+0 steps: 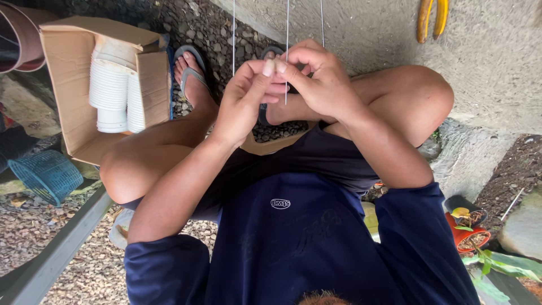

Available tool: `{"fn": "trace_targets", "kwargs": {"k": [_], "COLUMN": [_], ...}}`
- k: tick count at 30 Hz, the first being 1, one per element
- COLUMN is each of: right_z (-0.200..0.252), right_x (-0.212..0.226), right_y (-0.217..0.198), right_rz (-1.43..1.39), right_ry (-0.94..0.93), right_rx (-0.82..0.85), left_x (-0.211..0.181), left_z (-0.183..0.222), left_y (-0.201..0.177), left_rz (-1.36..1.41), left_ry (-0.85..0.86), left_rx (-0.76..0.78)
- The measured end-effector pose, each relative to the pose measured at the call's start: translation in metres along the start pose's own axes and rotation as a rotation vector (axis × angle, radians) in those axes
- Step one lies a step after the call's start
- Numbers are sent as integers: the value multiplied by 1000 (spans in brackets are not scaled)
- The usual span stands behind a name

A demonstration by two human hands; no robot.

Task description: The person uses pliers to bend and secure metal wires through holes in a white plastic cup, then attaches a wire hook to create a hanging planter. The person repeats the process with another cup.

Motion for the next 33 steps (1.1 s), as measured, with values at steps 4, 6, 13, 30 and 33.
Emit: {"fn": "trace_targets", "kwargs": {"k": [4,6,13,30,33], "right_z": [1,1,6,2,7], "right_x": [14,20,23,-82,-138], "right_y": [-1,-6,-50,-178,-212], "right_rz": [-42,-64,43,1031,1053], "right_ry": [-19,-6,-49,110,179], "right_rx": [30,35,66,-134,-80], "left_x": [-26,-31,-26,-48,-51], "left_z": [9,11,10,10,11], "left_y": [6,6,9,18,15], "left_rz": [144,175,142,56,86], "left_ry": [25,5,-71,-169,-117], "left_rx": [124,155,176,214,259]}}
Point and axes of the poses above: each hand's wrist, its own z-axis away from the middle knuckle, its own y-axis out of the palm, x = y × z, the point moved 1 cm from there along -z, towards the middle knuckle, and after that the axes turned 4 degrees about y, right-handed, at the moved point
